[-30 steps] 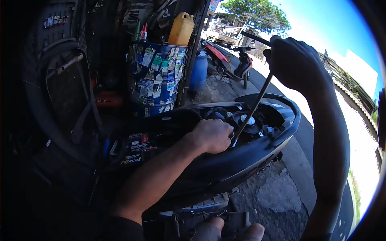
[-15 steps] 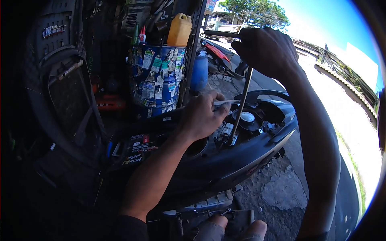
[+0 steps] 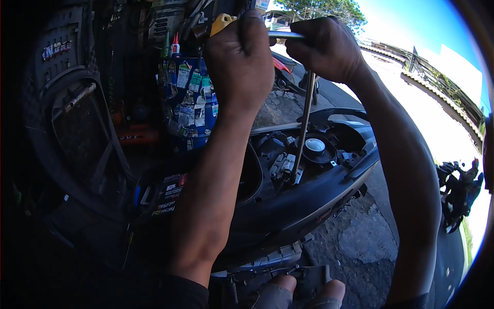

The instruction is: Removing, inspecting, and preparing to clean a fuel pump component from a motorcycle tank.

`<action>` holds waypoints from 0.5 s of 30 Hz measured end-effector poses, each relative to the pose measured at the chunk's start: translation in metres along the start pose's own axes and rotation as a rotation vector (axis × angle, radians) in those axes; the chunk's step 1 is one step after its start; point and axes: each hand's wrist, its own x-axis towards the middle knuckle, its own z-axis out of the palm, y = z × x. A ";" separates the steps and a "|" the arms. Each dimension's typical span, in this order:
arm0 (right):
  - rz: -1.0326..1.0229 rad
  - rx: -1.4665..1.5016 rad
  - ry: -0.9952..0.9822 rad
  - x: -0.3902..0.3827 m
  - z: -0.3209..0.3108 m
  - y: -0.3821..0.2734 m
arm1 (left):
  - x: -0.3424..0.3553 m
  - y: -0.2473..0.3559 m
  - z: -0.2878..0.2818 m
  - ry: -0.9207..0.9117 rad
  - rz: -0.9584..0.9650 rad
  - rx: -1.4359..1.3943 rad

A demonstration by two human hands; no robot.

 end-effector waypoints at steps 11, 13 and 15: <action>0.138 1.077 0.434 -0.031 0.050 -0.005 | -0.101 -0.017 -0.012 -0.859 -0.328 0.690; 0.183 1.549 0.374 -0.028 0.053 -0.011 | -0.110 -0.026 -0.018 -0.940 -0.353 0.702; 0.192 1.879 0.224 -0.033 0.050 -0.008 | -0.112 -0.031 -0.021 -1.031 -0.380 0.713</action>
